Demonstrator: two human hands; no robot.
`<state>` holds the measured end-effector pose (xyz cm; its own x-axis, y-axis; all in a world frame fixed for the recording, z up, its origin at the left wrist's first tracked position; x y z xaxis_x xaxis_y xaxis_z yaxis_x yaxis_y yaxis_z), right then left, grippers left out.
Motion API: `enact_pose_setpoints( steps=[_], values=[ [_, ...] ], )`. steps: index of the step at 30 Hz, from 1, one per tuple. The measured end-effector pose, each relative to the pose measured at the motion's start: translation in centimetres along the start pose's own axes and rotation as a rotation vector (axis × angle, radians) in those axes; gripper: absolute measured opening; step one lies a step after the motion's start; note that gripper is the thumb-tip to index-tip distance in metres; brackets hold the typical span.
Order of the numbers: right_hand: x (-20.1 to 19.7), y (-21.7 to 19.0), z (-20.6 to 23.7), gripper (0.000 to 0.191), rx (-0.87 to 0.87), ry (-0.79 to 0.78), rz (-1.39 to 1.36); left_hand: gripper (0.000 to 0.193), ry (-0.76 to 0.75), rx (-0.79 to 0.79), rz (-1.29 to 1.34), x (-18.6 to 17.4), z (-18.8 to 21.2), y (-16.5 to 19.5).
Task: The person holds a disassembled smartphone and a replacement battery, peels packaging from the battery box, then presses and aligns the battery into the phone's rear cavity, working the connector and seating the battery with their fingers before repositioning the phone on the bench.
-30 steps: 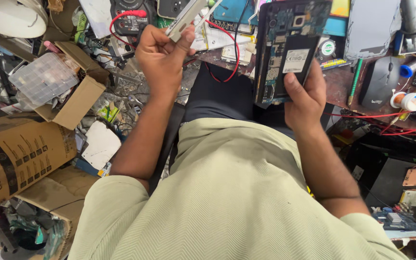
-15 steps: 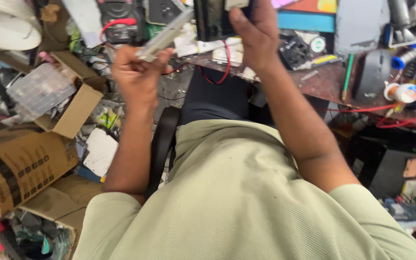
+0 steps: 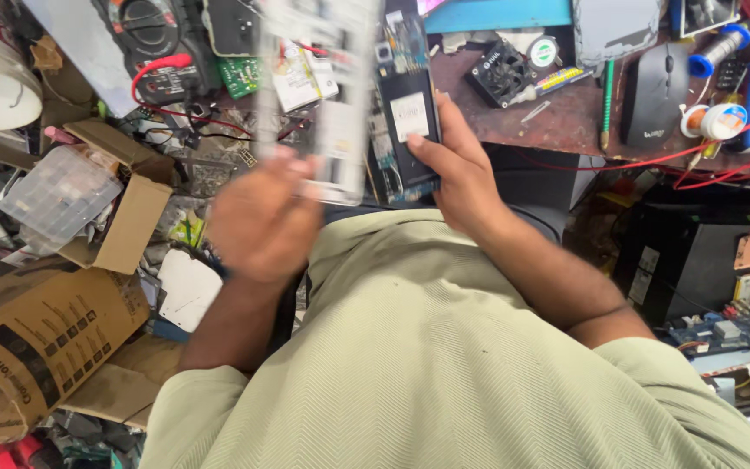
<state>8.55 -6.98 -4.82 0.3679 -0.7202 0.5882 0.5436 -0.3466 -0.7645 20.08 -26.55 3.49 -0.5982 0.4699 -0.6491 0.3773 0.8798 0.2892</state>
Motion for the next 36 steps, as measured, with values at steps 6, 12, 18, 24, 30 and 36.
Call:
enact_pose_setpoints(
  steps=[6,12,18,24,30,36],
  values=[
    [-3.8,1.3,2.7,0.053,0.040,0.192,-0.324,0.010,-0.142,0.114,0.163,6.1,-1.7,5.6],
    [-8.6,0.9,7.3,0.032,-0.034,0.254,-0.015,0.011,-0.352,0.155,0.319,8.7,-3.2,8.8],
    [-12.8,0.4,10.7,0.033,-0.065,0.238,0.230,0.021,-0.287,-0.031,0.617,9.4,-2.4,10.7],
    [-13.0,0.0,12.6,0.050,0.239,-0.077,0.190,0.088,-0.167,-0.901,1.718,14.6,-2.2,8.6],
    [-12.2,0.2,11.7,0.046,0.414,-0.152,0.134,0.073,-0.350,-1.168,2.186,18.1,-0.7,8.7],
    [-11.5,-1.0,12.2,0.045,0.380,0.047,0.028,0.081,-0.151,-1.075,2.372,18.0,-1.1,9.4]
  ],
)
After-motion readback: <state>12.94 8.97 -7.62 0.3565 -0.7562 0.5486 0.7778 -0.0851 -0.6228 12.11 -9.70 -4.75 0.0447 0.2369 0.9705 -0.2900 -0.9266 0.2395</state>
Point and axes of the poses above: each hand's wrist, its own z-axis away from the middle knuckle, its own x-axis out of the palm, y = z × x, the point moved 3 cm from there along -z, towards the middle knuckle, and after that the axes turned 2 degrees about -y, right-handed, at the moved point
